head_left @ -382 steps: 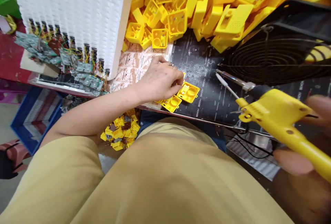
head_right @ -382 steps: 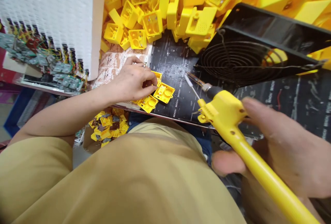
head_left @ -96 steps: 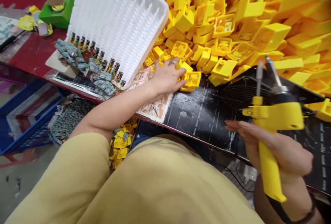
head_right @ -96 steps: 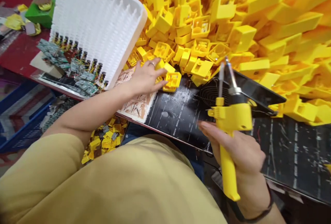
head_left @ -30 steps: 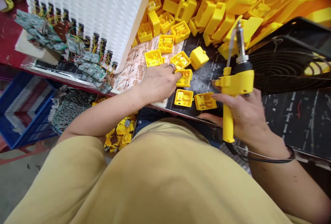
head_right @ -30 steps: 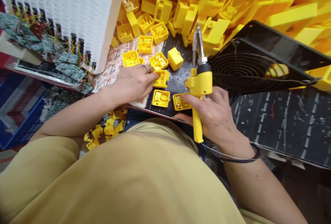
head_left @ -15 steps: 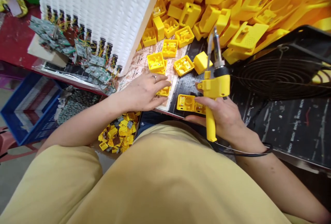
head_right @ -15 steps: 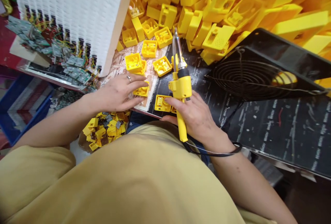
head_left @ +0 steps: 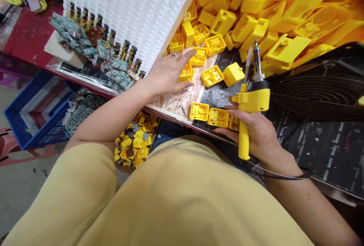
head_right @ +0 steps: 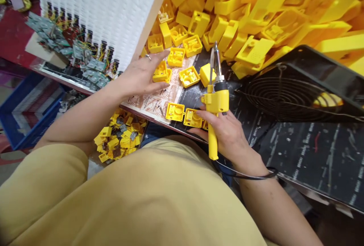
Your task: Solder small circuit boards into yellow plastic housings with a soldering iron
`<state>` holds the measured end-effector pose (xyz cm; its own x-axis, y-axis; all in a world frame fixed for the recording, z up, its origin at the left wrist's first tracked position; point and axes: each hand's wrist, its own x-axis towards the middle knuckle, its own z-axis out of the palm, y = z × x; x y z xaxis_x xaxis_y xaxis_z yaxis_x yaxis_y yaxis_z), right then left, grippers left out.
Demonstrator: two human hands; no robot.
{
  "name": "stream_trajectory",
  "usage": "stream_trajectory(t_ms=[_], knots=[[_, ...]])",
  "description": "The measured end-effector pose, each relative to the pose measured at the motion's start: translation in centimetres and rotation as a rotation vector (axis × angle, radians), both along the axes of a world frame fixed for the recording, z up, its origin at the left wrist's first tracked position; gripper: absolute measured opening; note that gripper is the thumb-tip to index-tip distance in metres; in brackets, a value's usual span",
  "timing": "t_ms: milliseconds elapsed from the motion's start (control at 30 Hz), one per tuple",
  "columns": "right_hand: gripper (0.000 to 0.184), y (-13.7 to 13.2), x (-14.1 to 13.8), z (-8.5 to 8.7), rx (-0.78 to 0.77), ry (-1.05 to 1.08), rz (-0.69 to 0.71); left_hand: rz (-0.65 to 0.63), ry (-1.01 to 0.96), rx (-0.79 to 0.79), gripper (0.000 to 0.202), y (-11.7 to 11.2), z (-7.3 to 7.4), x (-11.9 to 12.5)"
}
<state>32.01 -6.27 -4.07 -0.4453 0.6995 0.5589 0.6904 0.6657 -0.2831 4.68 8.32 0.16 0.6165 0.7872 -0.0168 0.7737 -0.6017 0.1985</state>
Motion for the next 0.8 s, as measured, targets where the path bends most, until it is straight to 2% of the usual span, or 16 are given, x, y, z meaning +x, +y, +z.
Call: stream_trajectory(t_ms=[67, 167, 233, 300, 367, 400, 467, 567, 667, 800], knots=[[0.06, 0.1, -0.2, 0.0, 0.016, 0.002, -0.009, -0.051, 0.052, -0.092, 0.07, 0.6, 0.4, 0.4], [0.057, 0.2, -0.3, 0.1, 0.029, -0.001, -0.01, -0.287, 0.035, -0.228, 0.062, 0.3, 1.3, 0.5], [0.056, 0.2, -0.2, 0.1, 0.031, 0.002, -0.015, -0.385, 0.01, -0.252, 0.06, 0.0, 2.3, -0.4], [0.056, 0.2, -0.2, 0.0, 0.029, 0.005, -0.024, -0.335, 0.052, -0.201, 0.063, -0.3, 3.2, -1.8], [0.056, 0.1, -0.2, 0.0, 0.025, 0.007, -0.027, -0.193, 0.188, -0.137, 0.07, -0.7, 3.5, -3.1], [0.055, 0.1, -0.2, 0.0, 0.026, 0.009, -0.028, -0.134, 0.26, -0.112, 0.073, -1.1, 3.3, -3.5], [0.053, 0.1, -0.2, -0.1, 0.035, 0.013, -0.028, -0.1, 0.323, -0.071, 0.075, -2.1, 2.4, -3.7], [0.053, 0.1, -0.4, -0.2, 0.039, 0.008, -0.028, -0.108, 0.177, 0.022, 0.07, -3.7, 0.1, -2.6], [0.053, 0.1, -0.4, -0.3, 0.041, 0.002, -0.037, -0.02, 0.0, 0.052, 0.071, -4.7, -1.9, -0.9], [0.048, 0.0, -0.4, -0.5, 0.055, 0.01, -0.056, -0.012, -0.059, 0.012, 0.06, -4.4, -2.8, -0.1]])
